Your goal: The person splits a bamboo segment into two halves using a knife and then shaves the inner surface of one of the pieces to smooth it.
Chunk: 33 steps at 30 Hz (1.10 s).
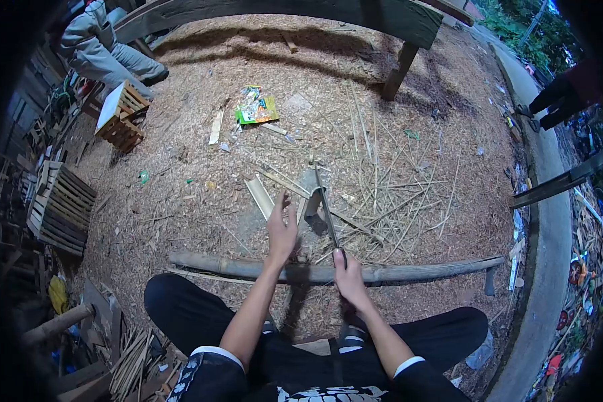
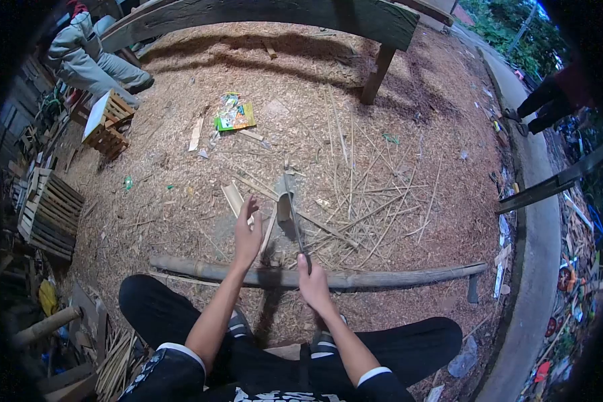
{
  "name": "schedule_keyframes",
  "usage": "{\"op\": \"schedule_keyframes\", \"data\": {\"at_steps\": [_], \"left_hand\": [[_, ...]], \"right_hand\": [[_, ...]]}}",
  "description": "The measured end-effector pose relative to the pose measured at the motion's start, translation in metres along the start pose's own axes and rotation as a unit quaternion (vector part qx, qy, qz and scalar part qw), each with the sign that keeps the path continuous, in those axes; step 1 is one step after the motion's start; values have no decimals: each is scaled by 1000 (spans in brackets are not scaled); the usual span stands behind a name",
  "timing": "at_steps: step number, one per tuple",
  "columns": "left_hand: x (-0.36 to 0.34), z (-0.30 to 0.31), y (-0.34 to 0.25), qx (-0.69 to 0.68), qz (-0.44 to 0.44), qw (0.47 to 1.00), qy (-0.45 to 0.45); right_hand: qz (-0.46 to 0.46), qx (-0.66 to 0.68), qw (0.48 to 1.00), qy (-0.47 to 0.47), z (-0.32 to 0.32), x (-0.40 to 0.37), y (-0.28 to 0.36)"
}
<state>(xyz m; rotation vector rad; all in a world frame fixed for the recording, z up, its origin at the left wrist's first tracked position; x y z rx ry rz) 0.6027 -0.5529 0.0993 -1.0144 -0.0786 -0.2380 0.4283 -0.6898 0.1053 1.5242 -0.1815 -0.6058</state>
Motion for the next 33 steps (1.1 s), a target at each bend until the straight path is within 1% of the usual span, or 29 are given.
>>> {"op": "schedule_keyframes", "data": {"at_steps": [1, 2, 3, 4, 6, 8, 10, 13, 15, 18, 19, 20, 22, 23, 24, 26, 27, 29, 32, 33], "left_hand": [[-2, 5, -2, 0, 19, 1000, 12], [-1, 9, -4, 1, 38, 999, 23], [-2, 13, -5, 24, 9, 1000, 16], [-3, 15, -3, 26, 10, 999, 15], [-4, 17, 0, 39, 1, 998, 41], [-6, 19, 2, 31, 1, 999, 40], [-7, 22, 5, 21, 2, 999, 38], [-7, 31, 5, 23, 1, 999, 37], [-8, 37, 9, 9, 33, 998, 62], [-8, 38, 23, 2, 41, 997, 68], [-9, 39, 27, -1, 45, 997, 70], [-9, 40, 30, -4, 51, 996, 76], [0, 40, 32, -9, 47, 996, 82], [2, 40, 35, 0, 56, 995, 84], [2, 40, 39, 8, 70, 994, 89], [2, 37, 47, 1, 72, 993, 91], [5, 35, 50, -5, 69, 994, 89], [8, 36, 51, -1, 69, 994, 90], [4, 37, 51, -5, 82, 992, 99], [7, 36, 51, -12, 87, 991, 102]], "right_hand": [[32, -47, 998, -3, -1, 5, -1], [35, -46, 998, -4, -1, 10, -4], [0, -25, 1000, 8, -2, 13, -6], [-39, -5, 999, 20, -4, 13, -10], [-39, 9, 999, 21, -5, 13, -8], [-39, 22, 999, 21, -7, 15, 1], [19, 14, 1000, 17, -9, 22, 27], [19, 14, 1000, 13, -9, 38, 46], [29, 14, 999, -6, -13, 45, 63], [31, 8, 999, -10, -18, 69, 45], [51, -21, 998, -7, -22, 77, 40], [47, -26, 999, -7, -25, 79, 33], [48, -82, 995, -40, -31, 89, 24], [57, -29, 997, -47, -35, 96, 11], [57, -31, 997, -46, -37, 100, 15], [-28, -35, 999, -10, -38, 97, 29], [-29, -38, 999, -9, -40, 94, 43], [58, -97, 994, -9, -47, 90, 71], [57, -110, 992, -13, -50, 111, 22], [71, -95, 993, -10, -51, 112, 20]]}}
Point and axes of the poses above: each hand's wrist, its own x-axis towards the middle knuckle, its own z-axis out of the back of the hand, y = z × x, the point moved 4 cm from there along x, towards the middle knuckle, and after that the axes turned 15 degrees about x, right-handed, at the moved point
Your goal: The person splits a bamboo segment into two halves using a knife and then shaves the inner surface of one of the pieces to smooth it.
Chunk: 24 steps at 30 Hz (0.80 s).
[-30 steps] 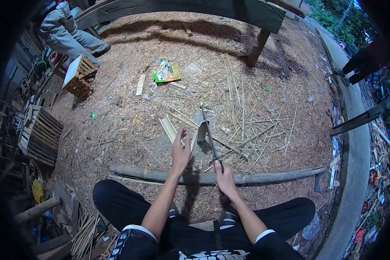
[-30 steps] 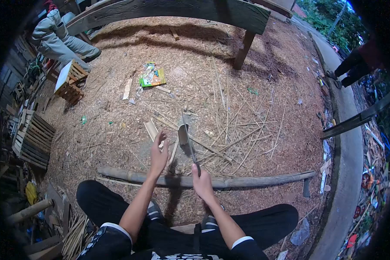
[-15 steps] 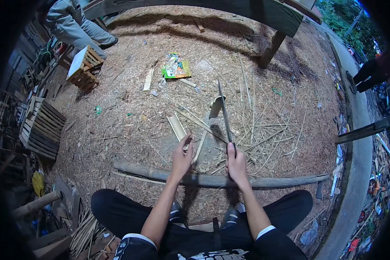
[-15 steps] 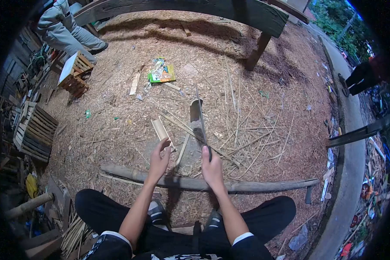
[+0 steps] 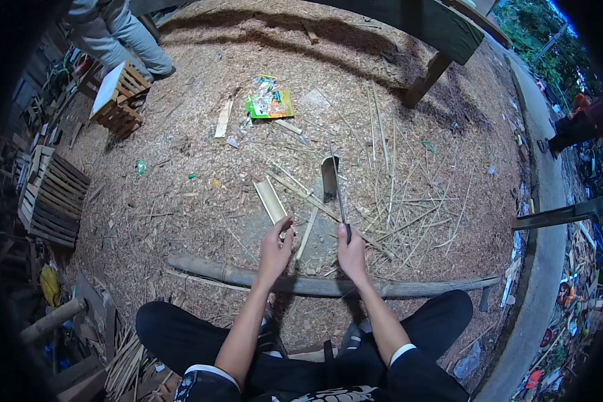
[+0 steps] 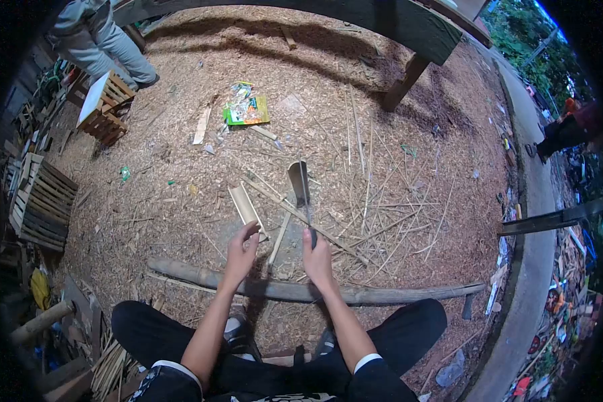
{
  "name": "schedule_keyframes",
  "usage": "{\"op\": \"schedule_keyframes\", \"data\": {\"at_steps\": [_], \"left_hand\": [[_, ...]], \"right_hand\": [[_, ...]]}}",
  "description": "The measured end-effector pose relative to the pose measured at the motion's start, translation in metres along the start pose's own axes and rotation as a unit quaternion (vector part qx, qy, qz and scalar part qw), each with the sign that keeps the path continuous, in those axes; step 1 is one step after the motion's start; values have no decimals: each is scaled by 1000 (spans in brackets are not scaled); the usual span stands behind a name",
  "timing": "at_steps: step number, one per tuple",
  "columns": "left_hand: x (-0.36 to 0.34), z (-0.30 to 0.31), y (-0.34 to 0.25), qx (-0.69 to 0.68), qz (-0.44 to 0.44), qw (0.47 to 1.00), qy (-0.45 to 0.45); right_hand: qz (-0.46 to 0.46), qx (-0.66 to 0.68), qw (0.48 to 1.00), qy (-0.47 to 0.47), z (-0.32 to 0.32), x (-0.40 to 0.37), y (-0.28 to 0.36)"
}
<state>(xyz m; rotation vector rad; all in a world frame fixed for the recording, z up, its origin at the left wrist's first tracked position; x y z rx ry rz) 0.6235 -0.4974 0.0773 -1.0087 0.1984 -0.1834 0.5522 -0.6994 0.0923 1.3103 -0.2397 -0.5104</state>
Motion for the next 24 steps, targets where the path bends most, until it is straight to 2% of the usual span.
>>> {"op": "schedule_keyframes", "data": {"at_steps": [2, 3, 4, 5, 7, 8, 11, 13, 15, 16, 19, 23, 24], "left_hand": [[4, 0, 0, 6, -6, 1000, -2], [2, 0, 0, 9, -1, 1000, 1], [1, 0, 1, 2, -2, 1000, -4], [1, 0, 3, 2, 2, 1000, -2], [0, 3, 1, 29, -6, 1000, -6], [-2, 2, 5, 29, -1, 1000, -4], [1, -4, 10, 37, -11, 999, -8], [4, -3, 8, 54, -17, 998, -13], [2, -3, 7, 47, -15, 999, -12], [2, -2, 4, 40, -16, 999, -12], [-2, -3, 9, 39, -9, 999, -14], [-2, -5, 14, 43, -5, 999, -12], [-3, -6, 13, 50, -11, 999, -14]], "right_hand": [[-21, 30, 999, -15, -2, 2, -7], [-52, 54, 997, -26, -2, 0, -8], [-128, 52, 990, 1, 0, 0, -14], [-132, 51, 990, 2, 0, -3, -13], [-18, 73, 997, -23, -1, -6, 5], [14, 38, 999, -29, -4, -7, -2], [-5, -10, 1000, -18, -8, -8, -46], [-3, -21, 1000, -17, -9, -3, -37], [-45, 61, 997, -31, -11, -5, -41], [-33, 52, 998, -23, -8, -6, -28], [0, 8, 1000, -15, -10, -8, -42], [6, -6, 1000, -28, -8, -4, -45], [-57, 54, 997, -27, -10, -1, -47]]}}
Point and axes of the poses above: each hand's wrist, its own x-axis towards the middle knuckle, its own z-axis out of the back of the hand, y = z × x, the point moved 4 cm from there along x, towards the middle knuckle, and after that the axes turned 15 degrees about x, right-handed, at the moved point
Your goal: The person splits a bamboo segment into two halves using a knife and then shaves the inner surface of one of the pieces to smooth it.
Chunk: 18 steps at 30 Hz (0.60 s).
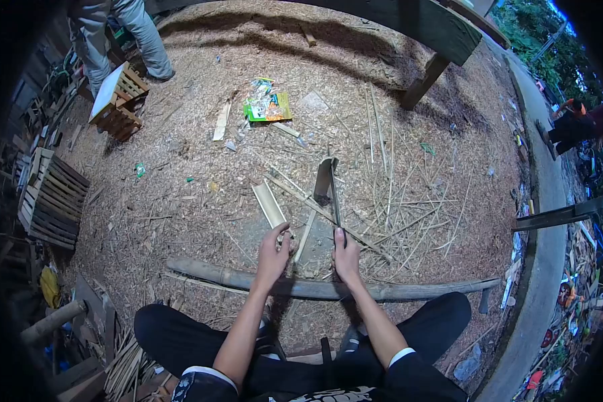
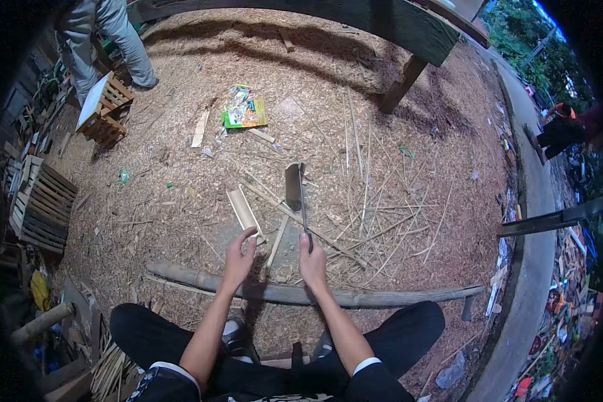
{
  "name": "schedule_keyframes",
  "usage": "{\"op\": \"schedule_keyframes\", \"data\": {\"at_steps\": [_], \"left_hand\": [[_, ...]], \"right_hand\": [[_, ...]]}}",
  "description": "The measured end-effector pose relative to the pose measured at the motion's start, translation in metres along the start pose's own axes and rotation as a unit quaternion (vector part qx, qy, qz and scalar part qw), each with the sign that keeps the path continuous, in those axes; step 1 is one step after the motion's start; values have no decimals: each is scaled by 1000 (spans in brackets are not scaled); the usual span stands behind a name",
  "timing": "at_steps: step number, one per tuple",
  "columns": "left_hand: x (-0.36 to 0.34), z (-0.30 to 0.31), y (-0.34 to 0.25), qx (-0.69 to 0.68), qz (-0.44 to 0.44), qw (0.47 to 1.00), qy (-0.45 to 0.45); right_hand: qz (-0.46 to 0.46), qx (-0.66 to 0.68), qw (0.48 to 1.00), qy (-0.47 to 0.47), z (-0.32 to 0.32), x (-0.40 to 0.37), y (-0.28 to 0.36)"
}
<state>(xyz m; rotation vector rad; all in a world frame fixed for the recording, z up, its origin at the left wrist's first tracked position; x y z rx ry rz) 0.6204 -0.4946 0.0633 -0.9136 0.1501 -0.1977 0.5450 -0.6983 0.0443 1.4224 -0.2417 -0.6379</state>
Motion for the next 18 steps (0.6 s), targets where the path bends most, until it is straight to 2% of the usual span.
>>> {"op": "schedule_keyframes", "data": {"at_steps": [1, 4, 5, 7, 8, 9, 12, 13, 15, 16, 18], "left_hand": [[0, 0, 0, 8, -6, 1000, -2], [-3, 2, -1, 3, -16, 1000, -4], [-6, 2, -3, 2, -13, 1000, -2], [-5, 4, -6, -25, 3, 1000, 3], [-4, 5, -8, -25, 0, 1000, 2], [-1, 5, -9, -10, -8, 1000, -6], [-7, 3, -11, 11, -16, 1000, -10], [-6, 4, -14, 16, -26, 999, -9], [-5, 4, -10, 9, -19, 1000, -10], [-8, 4, -8, -2, -14, 1000, -11], [-8, 3, -6, -5, -4, 1000, -7]], "right_hand": [[0, 0, 1000, 0, 0, 1, 3], [125, 23, 992, -23, 3, -6, 11], [123, 21, 992, -23, 5, -7, 0], [160, -41, 986, -33, 6, -5, -4], [36, -48, 998, -5, 12, -5, -18], [41, -47, 998, -4, 9, -2, -12], [-48, -41, 998, 18, 4, 1, 2], [-51, -41, 998, 19, 5, -3, 4], [19, -17, 999, 20, 3, -9, 14], [72, -54, 996, 12, 3, -14, 27], [67, -37, 997, 12, 6, -18, 4]]}}
Point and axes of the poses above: each hand's wrist, its own x-axis towards the middle knuckle, its own z-axis out of the back of the hand, y = z × x, the point moved 4 cm from there along x, towards the middle knuckle, and after that the axes turned 15 degrees about x, right-handed, at the moved point
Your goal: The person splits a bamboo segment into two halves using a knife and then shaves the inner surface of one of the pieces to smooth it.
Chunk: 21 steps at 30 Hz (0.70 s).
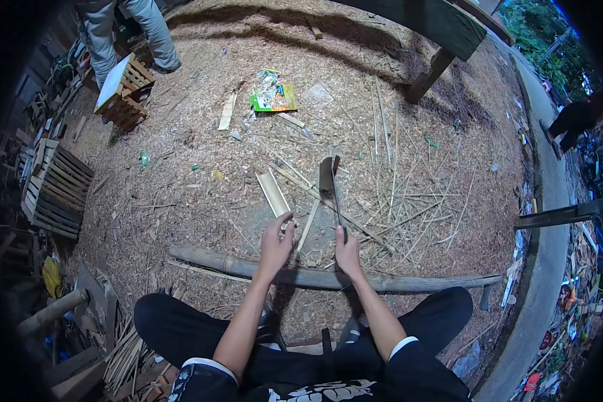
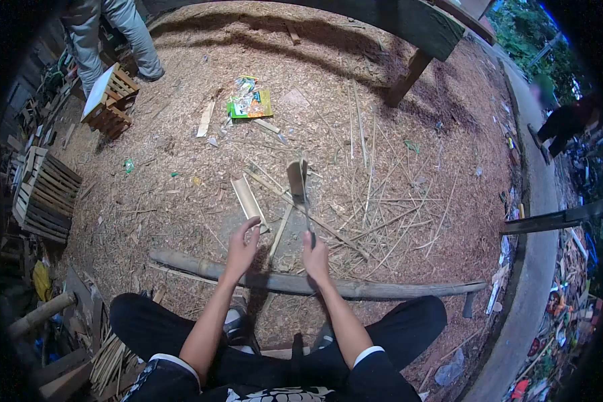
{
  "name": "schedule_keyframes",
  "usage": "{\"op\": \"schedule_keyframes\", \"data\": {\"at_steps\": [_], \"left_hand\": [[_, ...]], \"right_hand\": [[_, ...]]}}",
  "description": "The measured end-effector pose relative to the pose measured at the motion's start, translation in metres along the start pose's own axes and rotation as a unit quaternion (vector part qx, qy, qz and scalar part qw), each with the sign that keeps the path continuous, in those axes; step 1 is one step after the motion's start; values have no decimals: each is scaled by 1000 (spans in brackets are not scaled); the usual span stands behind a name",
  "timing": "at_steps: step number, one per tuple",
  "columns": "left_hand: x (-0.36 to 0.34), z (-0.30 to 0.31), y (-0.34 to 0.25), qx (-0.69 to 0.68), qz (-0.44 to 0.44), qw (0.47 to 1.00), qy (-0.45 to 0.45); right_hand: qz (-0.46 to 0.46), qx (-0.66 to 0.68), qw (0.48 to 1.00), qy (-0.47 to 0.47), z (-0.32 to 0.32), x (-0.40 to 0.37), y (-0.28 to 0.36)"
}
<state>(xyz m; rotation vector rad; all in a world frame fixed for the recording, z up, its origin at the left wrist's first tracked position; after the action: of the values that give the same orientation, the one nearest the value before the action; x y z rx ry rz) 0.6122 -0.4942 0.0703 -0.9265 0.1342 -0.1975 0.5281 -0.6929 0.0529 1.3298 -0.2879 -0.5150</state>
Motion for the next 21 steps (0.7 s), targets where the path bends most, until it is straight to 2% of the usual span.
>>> {"op": "schedule_keyframes", "data": {"at_steps": [1, 2, 3, 5, 7, 9, 10, 11, 13, 14, 17, 18, 19, 21], "left_hand": [[1, 0, 1, -5, 10, 1000, 3], [2, 2, 1, -3, 9, 1000, -2], [4, 2, -2, 10, -6, 1000, -6], [1, 0, -6, 20, -17, 1000, -4], [0, 6, -14, 30, -31, 999, -5], [1, 10, -13, 30, -18, 999, -6], [-1, 10, -12, 28, -9, 1000, -9], [-4, 9, -10, 27, -5, 1000, -8], [0, 7, -6, 28, -6, 1000, -3], [5, 8, -6, 30, -12, 999, -7], [1, 2, -5, 46, -23, 999, 4], [1, 3, -5, 36, -15, 999, 6], [1, 3, -2, 27, -5, 1000, 5], [3, 3, 2, 23, 2, 1000, 1]], "right_hand": [[-4, 16, 1000, -1, 0, 0, -18], [14, -45, 999, -2, -3, 5, -33], [16, -43, 999, 3, -7, 10, -30], [-141, -13, 990, 13, -6, 16, -27], [-137, -3, 990, 12, 0, 12, 5], [-32, 2, 999, -15, 6, 12, 31], [-13, -7, 1000, -9, 5, 13, 17], [-15, -8, 1000, -6, 7, 11, 8], [-100, -45, 993, 38, 6, 12, -18], [-88, -43, 995, 16, 0, 15, -39], [-129, -29, 991, 19, -4, 18, -28], [-89, -34, 995, 25, 0, 15, 10], [-91, -36, 995, 26, 2, 14, 15], [-35, -1, 999, 27, 3, 9, 21]]}}
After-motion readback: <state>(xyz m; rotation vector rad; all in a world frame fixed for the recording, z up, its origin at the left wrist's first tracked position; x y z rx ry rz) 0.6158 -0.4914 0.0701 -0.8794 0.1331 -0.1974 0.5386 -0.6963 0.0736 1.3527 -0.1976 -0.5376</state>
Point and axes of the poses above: each hand's wrist, its own x-axis towards the middle knuckle, its own z-axis out of the back of the hand, y = z × x, the point moved 4 cm from there along x, towards the middle knuckle, and after that the axes turned 15 degrees about x, right-handed, at the moved point
